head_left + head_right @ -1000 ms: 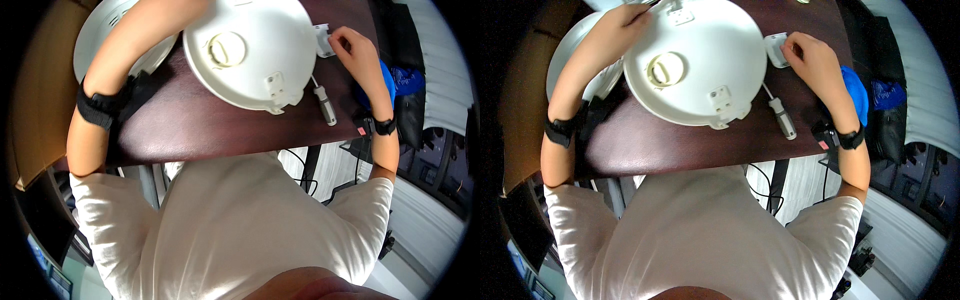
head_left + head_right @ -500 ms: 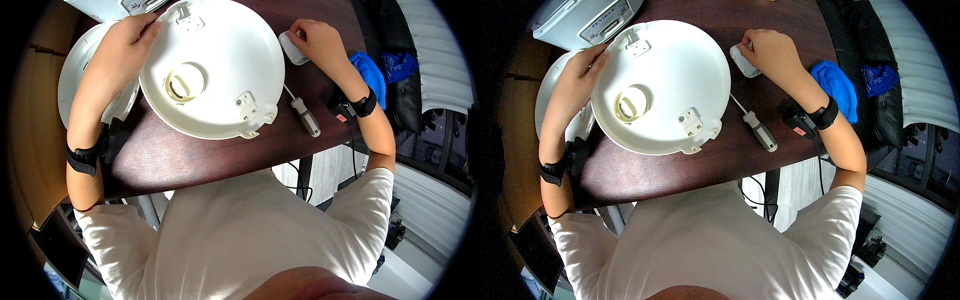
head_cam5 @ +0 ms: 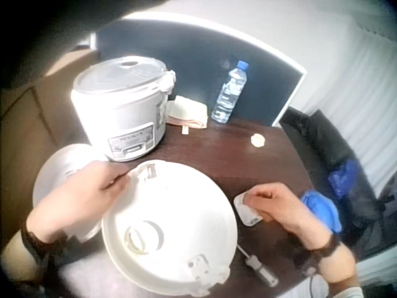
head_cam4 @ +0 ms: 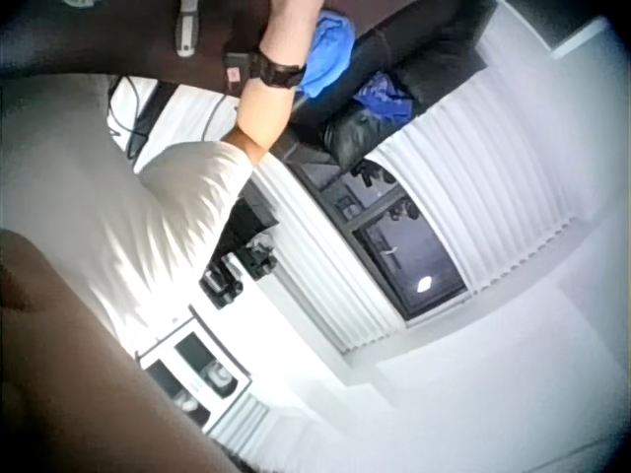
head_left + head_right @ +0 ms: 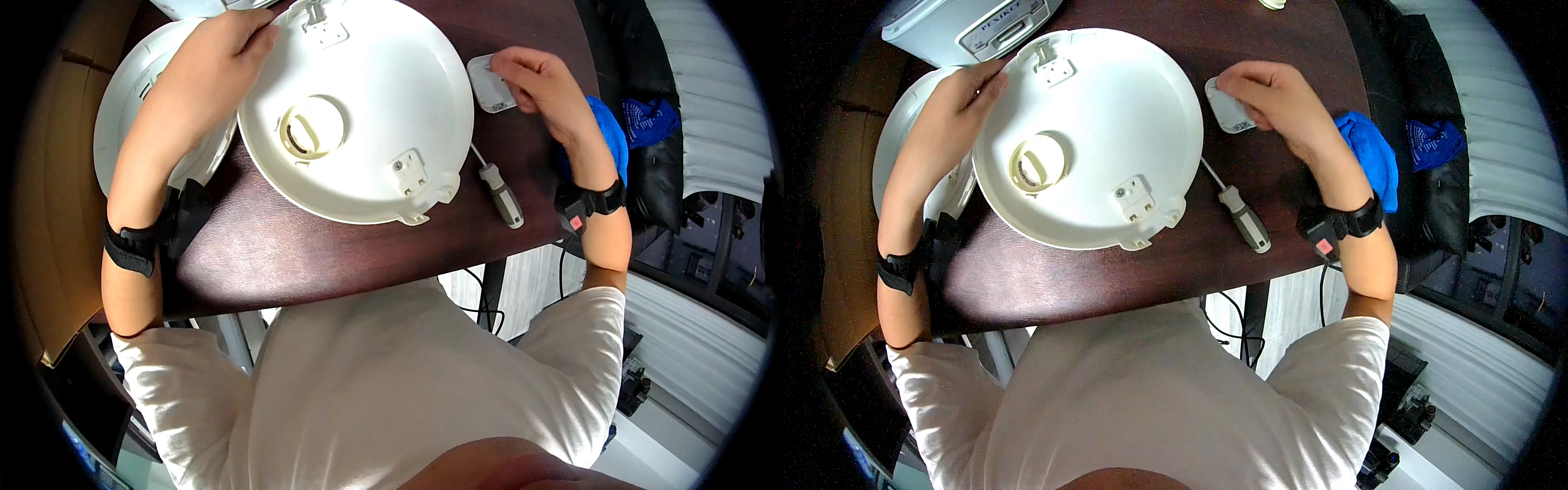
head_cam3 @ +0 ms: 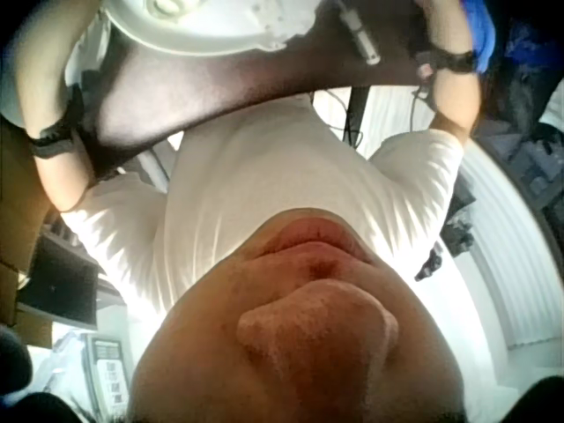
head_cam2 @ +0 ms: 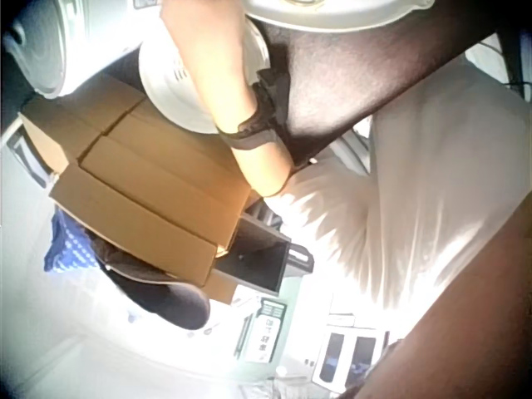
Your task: The person assembles a white ceiling light fixture on a table. They use a screwdriver to attach mounting brackets and secure screws into the fixture base, handling small plastic parts and aligning components throughout the process.
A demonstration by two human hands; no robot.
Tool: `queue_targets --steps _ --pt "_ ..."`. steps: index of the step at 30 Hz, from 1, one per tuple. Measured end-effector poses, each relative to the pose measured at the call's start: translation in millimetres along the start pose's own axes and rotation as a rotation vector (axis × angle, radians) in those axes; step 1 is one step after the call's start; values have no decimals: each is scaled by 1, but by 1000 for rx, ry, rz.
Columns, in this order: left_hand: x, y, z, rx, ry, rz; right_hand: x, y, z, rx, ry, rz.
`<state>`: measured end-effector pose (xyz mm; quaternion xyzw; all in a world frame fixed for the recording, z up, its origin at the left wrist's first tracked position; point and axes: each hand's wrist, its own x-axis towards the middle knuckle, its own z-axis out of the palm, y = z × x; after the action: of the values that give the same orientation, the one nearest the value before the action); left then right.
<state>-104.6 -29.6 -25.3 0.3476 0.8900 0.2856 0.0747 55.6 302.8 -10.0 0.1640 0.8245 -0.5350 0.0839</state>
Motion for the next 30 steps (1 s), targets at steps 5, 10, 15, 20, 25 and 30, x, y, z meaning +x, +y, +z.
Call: queue_targets --steps 5,10,15,20,25,30 --pt "3 -5 0 6 -48 -2 -21 -1 25 361 -148 99" --pt "1 -10 2 35 16 19 -31 1 36 455 -200 123" --pt "3 -20 6 1 22 22 -34 0 39 441 -203 142" --pt "5 -17 1 -10 -48 44 -35 2 41 448 -218 143" --pt "4 -15 0 8 -42 82 -44 3 38 429 -134 116" --pt "7 -17 -4 -2 -106 132 -62 28 19 111 120 41"
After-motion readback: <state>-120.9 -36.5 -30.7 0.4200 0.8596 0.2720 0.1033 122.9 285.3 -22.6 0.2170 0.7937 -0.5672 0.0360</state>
